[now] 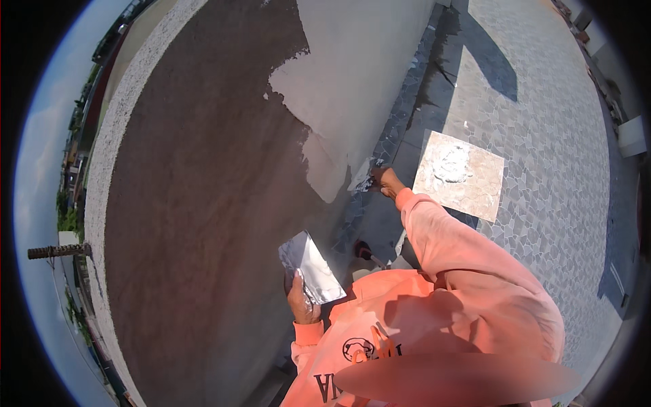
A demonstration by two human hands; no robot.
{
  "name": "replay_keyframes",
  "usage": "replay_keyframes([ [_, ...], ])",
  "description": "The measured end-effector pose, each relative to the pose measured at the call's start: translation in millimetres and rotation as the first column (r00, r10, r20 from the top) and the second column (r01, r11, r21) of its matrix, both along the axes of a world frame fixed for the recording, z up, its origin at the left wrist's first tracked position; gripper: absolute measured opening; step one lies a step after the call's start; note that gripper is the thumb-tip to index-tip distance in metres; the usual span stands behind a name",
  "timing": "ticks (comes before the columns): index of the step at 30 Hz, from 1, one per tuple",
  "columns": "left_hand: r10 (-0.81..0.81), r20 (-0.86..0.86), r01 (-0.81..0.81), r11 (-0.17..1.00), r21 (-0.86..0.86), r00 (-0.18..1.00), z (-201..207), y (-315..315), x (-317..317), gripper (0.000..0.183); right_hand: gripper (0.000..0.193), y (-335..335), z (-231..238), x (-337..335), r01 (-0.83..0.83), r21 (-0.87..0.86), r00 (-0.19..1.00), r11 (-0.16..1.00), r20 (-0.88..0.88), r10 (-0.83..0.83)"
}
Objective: Apply plaster or putty to an exterior wall using spatulas.
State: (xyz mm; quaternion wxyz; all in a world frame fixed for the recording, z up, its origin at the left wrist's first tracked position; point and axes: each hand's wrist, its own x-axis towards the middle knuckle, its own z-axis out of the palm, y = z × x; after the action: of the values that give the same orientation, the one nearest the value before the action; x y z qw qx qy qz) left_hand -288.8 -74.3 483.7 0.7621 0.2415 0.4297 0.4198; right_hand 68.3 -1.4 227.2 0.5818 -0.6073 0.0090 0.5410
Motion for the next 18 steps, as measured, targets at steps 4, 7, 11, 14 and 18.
replay_keyframes([
  [4,0.054,-0.056,-0.053,0.998,0.027,0.997,17,-4,-8,0.038,0.026,22,-60,-14,-0.589,-0.174,0.466,0.789,0.724,0.508],
  [7,0.042,-0.140,-0.024,0.992,0.127,0.989,27,-11,-9,0.035,0.036,41,-37,-23,-0.577,-0.401,-0.118,0.712,0.903,0.413],
  [11,0.222,-0.147,-0.208,0.973,0.104,0.964,27,-27,-12,0.032,0.037,57,9,-37,-0.598,-0.233,-0.033,0.767,0.963,0.267],
  [14,0.237,-0.076,-0.227,0.966,0.127,0.968,22,-33,-13,0.029,0.038,53,54,-41,-0.603,0.120,0.590,0.789,0.733,0.339],
  [18,0.130,-0.040,-0.123,0.981,0.147,0.991,19,-23,-7,0.035,0.030,53,148,-41,-0.096,0.433,0.976,0.896,-0.135,0.170],
])
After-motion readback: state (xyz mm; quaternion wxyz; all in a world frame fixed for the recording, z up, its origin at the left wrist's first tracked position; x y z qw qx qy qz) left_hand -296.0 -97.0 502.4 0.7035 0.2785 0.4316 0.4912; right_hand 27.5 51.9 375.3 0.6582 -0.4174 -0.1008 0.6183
